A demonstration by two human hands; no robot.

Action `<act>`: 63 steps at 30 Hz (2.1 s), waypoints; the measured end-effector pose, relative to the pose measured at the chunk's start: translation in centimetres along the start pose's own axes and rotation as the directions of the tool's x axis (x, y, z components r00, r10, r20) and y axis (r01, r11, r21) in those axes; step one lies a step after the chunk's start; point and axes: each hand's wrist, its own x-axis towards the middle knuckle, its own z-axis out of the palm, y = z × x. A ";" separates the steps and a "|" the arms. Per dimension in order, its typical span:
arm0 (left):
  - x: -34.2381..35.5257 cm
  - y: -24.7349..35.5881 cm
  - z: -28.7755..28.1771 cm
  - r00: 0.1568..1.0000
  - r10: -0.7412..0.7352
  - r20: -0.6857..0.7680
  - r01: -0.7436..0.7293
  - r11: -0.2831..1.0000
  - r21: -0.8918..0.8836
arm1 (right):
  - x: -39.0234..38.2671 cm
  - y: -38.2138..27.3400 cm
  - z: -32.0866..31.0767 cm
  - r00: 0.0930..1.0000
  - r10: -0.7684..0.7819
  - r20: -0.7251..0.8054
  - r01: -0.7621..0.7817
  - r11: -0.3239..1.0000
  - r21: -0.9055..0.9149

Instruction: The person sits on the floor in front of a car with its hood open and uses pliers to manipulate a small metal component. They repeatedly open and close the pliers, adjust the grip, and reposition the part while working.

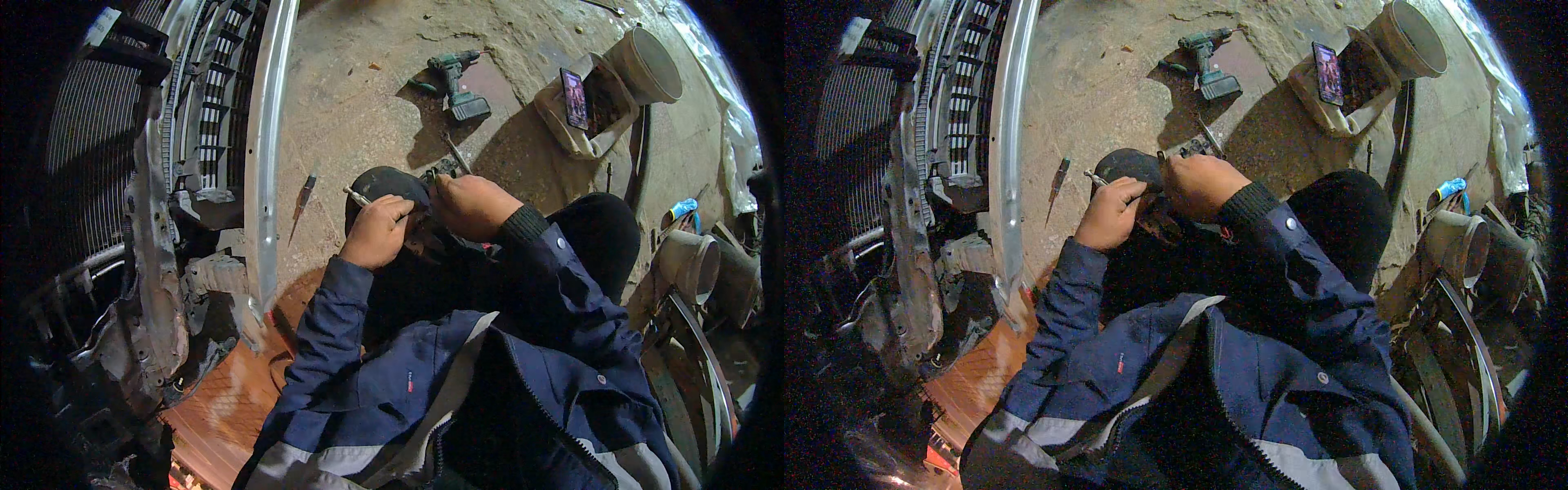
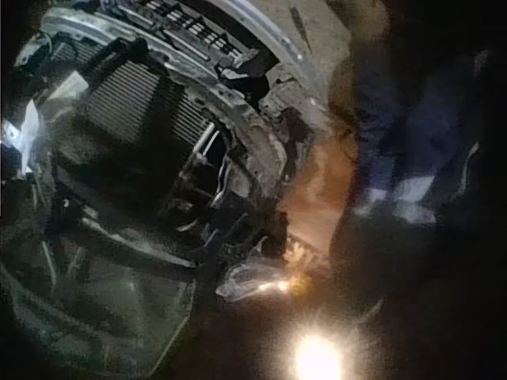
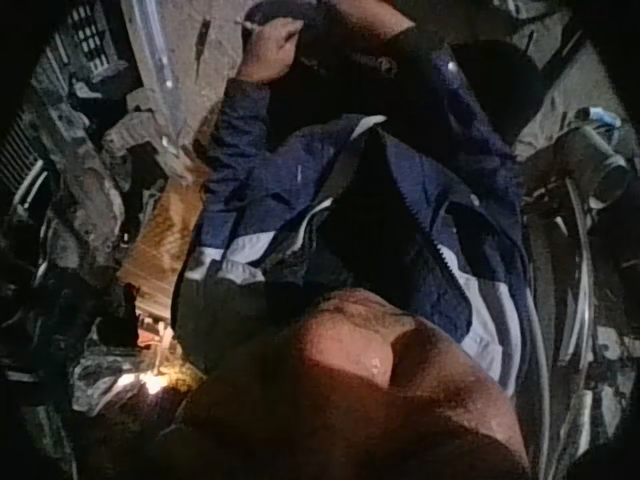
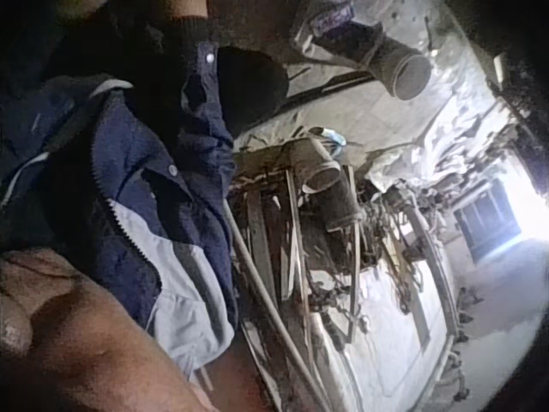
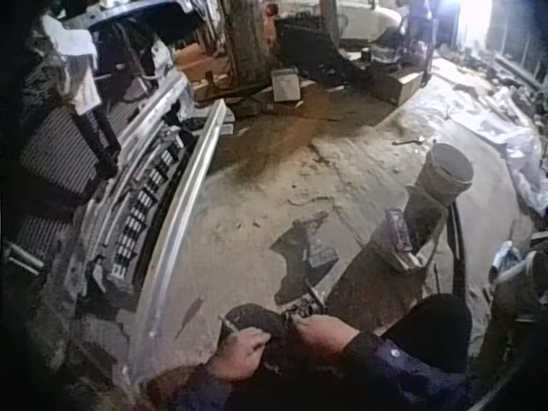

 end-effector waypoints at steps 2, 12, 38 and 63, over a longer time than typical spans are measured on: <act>0.1 -0.1 0.1 1.000 -0.018 0.013 0.018 1.000 0.010 | 0.3 -0.4 0.2 0.999 0.028 -0.015 -0.029 0.999 -0.036; -0.2 0.7 0.6 0.992 -0.118 -0.044 0.120 0.992 0.034 | 0.2 -2.1 -1.6 0.980 0.197 0.034 -0.198 0.980 0.024; 1.7 -2.1 0.9 0.925 -0.379 0.032 0.375 0.893 -0.248 | 3.5 1.0 1.0 0.997 0.059 -0.057 -0.058 0.998 0.008; 1.2 -1.8 0.4 0.975 -0.123 -0.183 0.128 0.992 0.020 | 3.8 1.1 1.8 0.957 -0.200 -0.212 0.156 0.966 -0.205</act>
